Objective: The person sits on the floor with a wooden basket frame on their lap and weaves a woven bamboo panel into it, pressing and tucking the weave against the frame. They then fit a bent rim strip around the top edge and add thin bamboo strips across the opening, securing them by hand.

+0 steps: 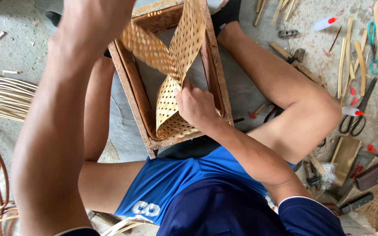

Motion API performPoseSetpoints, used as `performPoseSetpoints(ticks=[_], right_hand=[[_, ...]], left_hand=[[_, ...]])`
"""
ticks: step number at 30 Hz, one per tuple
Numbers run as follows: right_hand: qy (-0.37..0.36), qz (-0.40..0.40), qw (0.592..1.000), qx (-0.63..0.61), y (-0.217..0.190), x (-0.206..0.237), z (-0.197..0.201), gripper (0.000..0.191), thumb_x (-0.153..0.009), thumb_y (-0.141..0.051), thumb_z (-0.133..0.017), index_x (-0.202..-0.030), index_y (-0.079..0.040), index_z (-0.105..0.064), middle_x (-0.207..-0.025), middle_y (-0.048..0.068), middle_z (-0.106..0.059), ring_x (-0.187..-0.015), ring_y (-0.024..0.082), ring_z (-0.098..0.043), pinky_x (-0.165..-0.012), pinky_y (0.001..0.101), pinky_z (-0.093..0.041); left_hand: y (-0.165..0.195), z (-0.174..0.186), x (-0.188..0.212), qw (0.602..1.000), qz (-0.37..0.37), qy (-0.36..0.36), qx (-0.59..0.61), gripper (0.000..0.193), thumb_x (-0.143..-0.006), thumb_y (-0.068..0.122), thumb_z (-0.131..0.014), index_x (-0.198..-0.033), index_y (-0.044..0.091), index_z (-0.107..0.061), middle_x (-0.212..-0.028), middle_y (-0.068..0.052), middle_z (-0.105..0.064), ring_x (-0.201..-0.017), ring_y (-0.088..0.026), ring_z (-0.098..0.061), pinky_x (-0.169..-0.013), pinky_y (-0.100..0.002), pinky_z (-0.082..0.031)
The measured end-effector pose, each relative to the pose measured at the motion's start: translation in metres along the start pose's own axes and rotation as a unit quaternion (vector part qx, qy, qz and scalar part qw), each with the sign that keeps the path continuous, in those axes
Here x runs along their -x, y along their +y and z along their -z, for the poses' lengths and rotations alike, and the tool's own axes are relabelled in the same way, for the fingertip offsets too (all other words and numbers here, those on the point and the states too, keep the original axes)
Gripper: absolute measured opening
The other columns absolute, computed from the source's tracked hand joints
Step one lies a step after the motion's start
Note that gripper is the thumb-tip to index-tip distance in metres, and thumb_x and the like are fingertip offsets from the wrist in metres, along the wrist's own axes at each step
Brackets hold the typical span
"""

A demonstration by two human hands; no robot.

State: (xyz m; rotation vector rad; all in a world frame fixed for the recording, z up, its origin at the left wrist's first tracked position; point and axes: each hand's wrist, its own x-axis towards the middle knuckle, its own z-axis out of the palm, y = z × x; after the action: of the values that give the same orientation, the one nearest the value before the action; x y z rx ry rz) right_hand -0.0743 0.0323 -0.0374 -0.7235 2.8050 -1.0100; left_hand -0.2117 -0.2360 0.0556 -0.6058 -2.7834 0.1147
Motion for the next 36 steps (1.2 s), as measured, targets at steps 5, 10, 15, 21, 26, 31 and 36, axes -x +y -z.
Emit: performPoseSetpoints(ticks=[5,10,15,21,26,31,36], right_hand=[[-0.073,0.003,0.997,0.036,-0.003,0.016,-0.013,0.037,-0.102,-0.017,-0.054,-0.067,-0.004,-0.058,-0.047,0.012,-0.059,-0.035,0.022,-0.057,-0.032,0.0378,-0.046],[-0.101,-0.013,0.994,0.033,0.008,0.015,-0.034,0.034,-0.1,-0.016,-0.052,-0.068,-0.003,-0.058,-0.048,0.014,-0.059,-0.037,0.023,-0.058,-0.032,0.0403,-0.047],[-0.193,-0.059,0.979,0.032,0.02,0.0,-0.043,0.032,-0.098,-0.012,-0.05,-0.069,-0.002,-0.061,-0.05,0.014,-0.06,-0.039,0.023,-0.06,-0.033,0.0411,-0.048],[-0.138,-0.032,0.988,0.059,0.038,-0.031,-0.053,0.021,-0.093,-0.011,-0.056,-0.085,0.005,-0.066,-0.053,0.016,-0.063,-0.043,0.025,-0.063,-0.036,0.0371,-0.049],[-0.211,-0.07,0.974,0.046,0.061,-0.056,-0.067,0.02,-0.095,-0.004,-0.052,-0.094,0.011,-0.065,-0.053,0.014,-0.064,-0.039,0.021,-0.064,-0.029,0.0337,-0.048],[-0.197,-0.058,0.977,0.052,0.078,-0.069,-0.076,0.016,-0.094,-0.001,-0.054,-0.092,0.008,-0.067,-0.06,0.015,-0.066,-0.045,0.021,-0.066,-0.032,0.0321,-0.049],[-0.203,-0.106,0.973,0.037,0.076,-0.072,-0.074,0.018,-0.09,-0.004,-0.057,-0.098,0.011,-0.063,-0.059,0.019,-0.069,-0.044,0.028,-0.068,-0.035,0.0374,-0.053]], left_hand=[[0.047,0.002,0.01,0.977,-0.043,0.003,0.211,0.013,-0.103,0.02,-0.072,-0.107,0.01,-0.078,-0.068,-0.011,-0.071,-0.047,-0.02,-0.064,-0.041,-0.033,-0.051],[0.068,-0.025,0.012,0.976,-0.079,-0.007,0.205,0.016,-0.108,0.021,-0.07,-0.122,0.014,-0.075,-0.069,-0.007,-0.07,-0.053,-0.015,-0.065,-0.049,-0.032,-0.054],[0.071,-0.076,0.016,0.959,-0.051,-0.093,0.261,0.019,-0.106,0.015,-0.064,-0.122,0.009,-0.073,-0.073,-0.011,-0.07,-0.058,-0.027,-0.069,-0.054,-0.041,-0.055],[0.053,-0.153,0.003,0.956,-0.05,-0.015,0.29,0.021,-0.103,0.006,-0.066,-0.123,0.006,-0.072,-0.1,-0.014,-0.072,-0.083,-0.034,-0.072,-0.074,-0.042,-0.059],[0.047,-0.179,0.003,0.982,-0.048,0.001,0.182,0.036,-0.098,-0.001,-0.062,-0.133,0.003,-0.065,-0.108,-0.013,-0.071,-0.092,-0.029,-0.073,-0.077,-0.038,-0.06],[0.051,-0.159,0.009,0.986,-0.087,0.044,0.137,0.041,-0.1,0.001,-0.061,-0.139,-0.01,-0.057,-0.115,-0.015,-0.065,-0.11,-0.029,-0.065,-0.094,-0.04,-0.056],[0.074,-0.075,0.04,0.977,-0.056,0.126,0.16,0.035,-0.089,0.001,-0.066,-0.124,-0.004,-0.064,-0.127,-0.017,-0.064,-0.119,-0.034,-0.062,-0.099,-0.046,-0.054]])
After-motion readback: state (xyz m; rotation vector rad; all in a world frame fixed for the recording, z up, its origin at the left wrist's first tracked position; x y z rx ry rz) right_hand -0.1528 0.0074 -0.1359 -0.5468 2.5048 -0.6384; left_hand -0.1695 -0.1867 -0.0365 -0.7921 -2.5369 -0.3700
